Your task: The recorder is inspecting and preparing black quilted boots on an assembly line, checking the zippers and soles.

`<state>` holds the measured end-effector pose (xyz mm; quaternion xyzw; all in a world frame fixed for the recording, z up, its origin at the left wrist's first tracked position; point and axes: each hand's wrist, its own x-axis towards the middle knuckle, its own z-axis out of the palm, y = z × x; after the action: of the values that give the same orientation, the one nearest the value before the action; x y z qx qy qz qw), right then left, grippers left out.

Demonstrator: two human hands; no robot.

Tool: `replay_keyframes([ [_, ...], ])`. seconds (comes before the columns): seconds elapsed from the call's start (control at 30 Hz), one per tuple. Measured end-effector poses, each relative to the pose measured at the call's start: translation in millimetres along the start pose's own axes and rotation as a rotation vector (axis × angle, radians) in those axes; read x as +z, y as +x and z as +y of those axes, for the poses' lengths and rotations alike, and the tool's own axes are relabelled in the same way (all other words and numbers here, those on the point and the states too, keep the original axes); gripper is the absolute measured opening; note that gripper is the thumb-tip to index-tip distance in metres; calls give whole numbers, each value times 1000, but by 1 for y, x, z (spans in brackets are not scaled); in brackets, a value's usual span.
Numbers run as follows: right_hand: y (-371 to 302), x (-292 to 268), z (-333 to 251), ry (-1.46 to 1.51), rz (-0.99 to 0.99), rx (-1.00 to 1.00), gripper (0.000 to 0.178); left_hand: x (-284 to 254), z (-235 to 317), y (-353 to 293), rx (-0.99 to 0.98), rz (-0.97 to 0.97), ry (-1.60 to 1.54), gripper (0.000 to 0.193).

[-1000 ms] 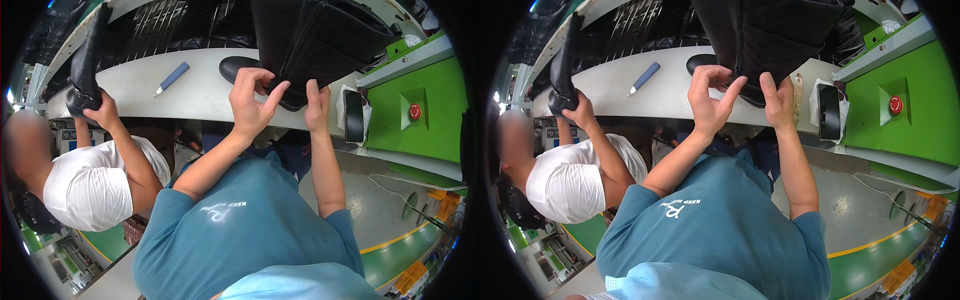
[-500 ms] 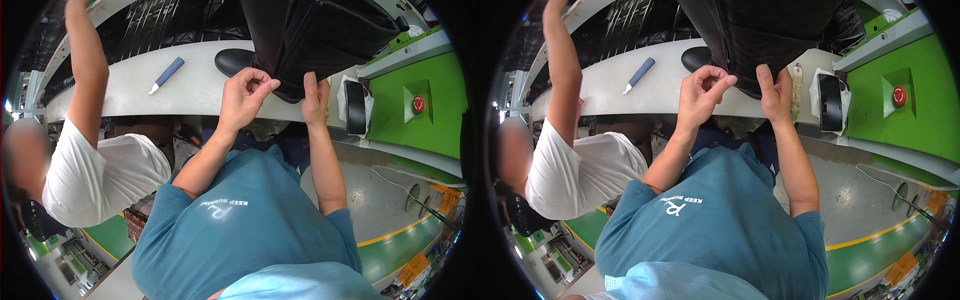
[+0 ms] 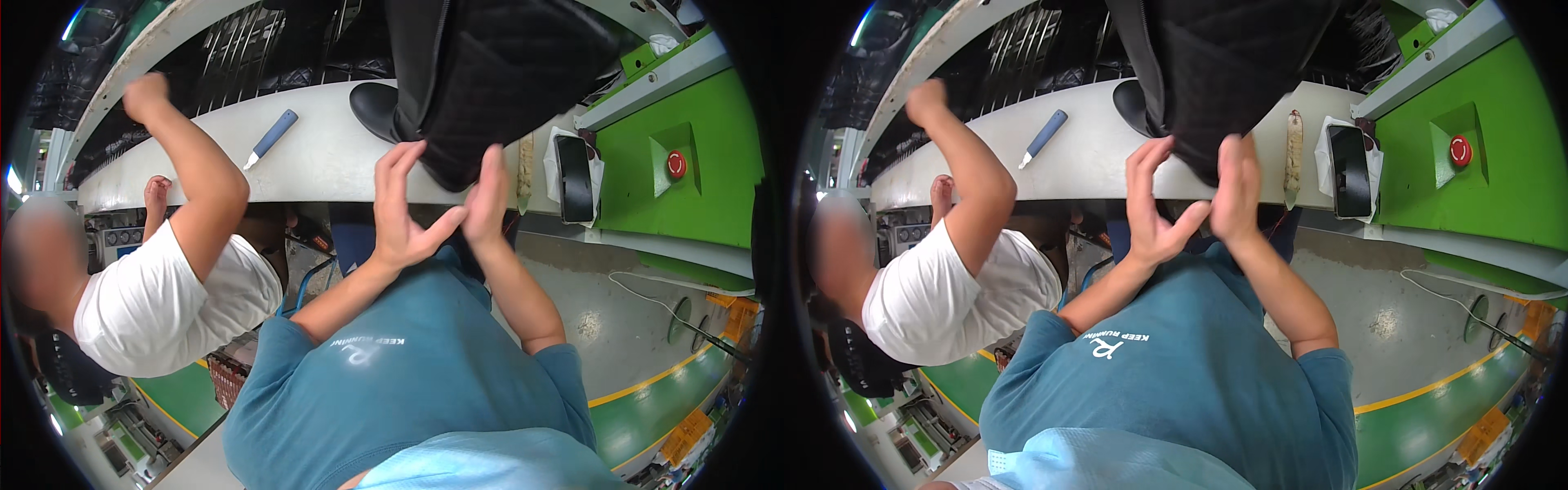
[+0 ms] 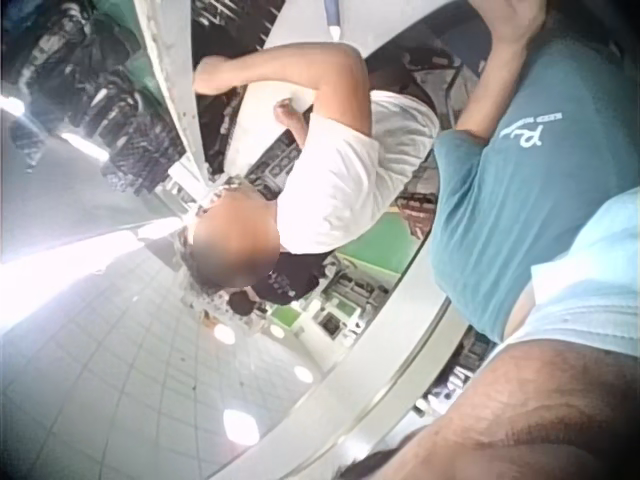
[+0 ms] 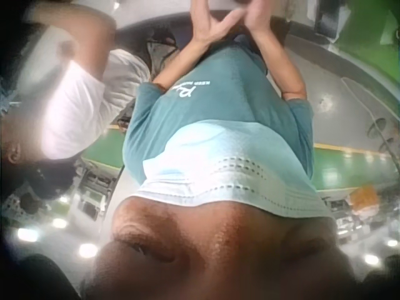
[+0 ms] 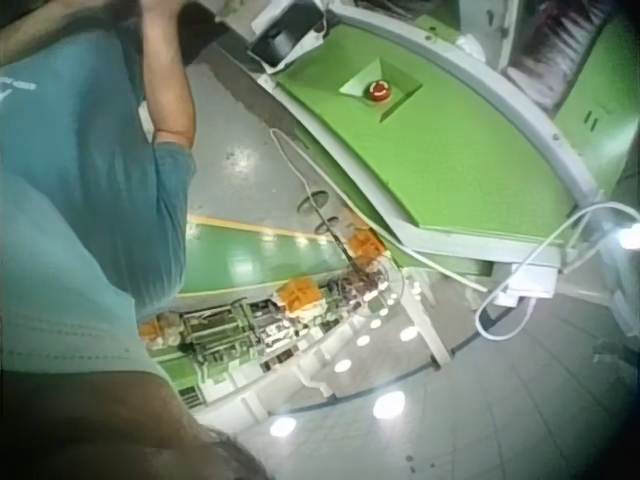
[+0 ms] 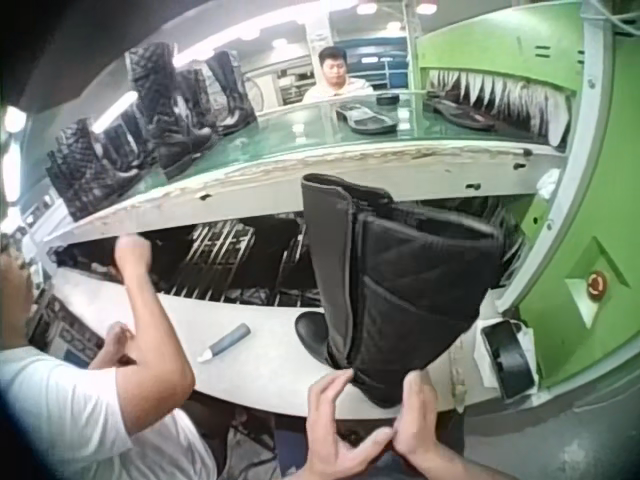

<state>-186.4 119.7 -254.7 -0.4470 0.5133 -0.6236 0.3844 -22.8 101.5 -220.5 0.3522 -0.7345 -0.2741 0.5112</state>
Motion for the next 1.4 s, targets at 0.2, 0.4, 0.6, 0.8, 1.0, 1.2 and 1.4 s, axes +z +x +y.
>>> replay_keyframes([
  [0.2,-41,32,-38,58,-284,-307,100,-23,-13,-23,-102,37,-249,86],
  [0.4,-4,10,-14,-21,-126,-233,66,-6,0,-24,-275,290,-255,46],
  [0.6,8,-10,14,2,-38,-70,46,-20,-21,-18,-411,491,-302,27],
  [0.8,6,-11,26,16,-21,-75,44,-45,-29,-22,-344,670,-325,40],
  [1.0,5,-9,25,50,-21,-22,40,-76,19,-5,-131,628,-343,51],
  [1.2,1,-15,34,-29,-65,-59,28,-105,59,138,306,892,-366,40],
  [1.4,2,-15,28,-129,-4,-67,19,-179,80,340,659,852,62,34],
])
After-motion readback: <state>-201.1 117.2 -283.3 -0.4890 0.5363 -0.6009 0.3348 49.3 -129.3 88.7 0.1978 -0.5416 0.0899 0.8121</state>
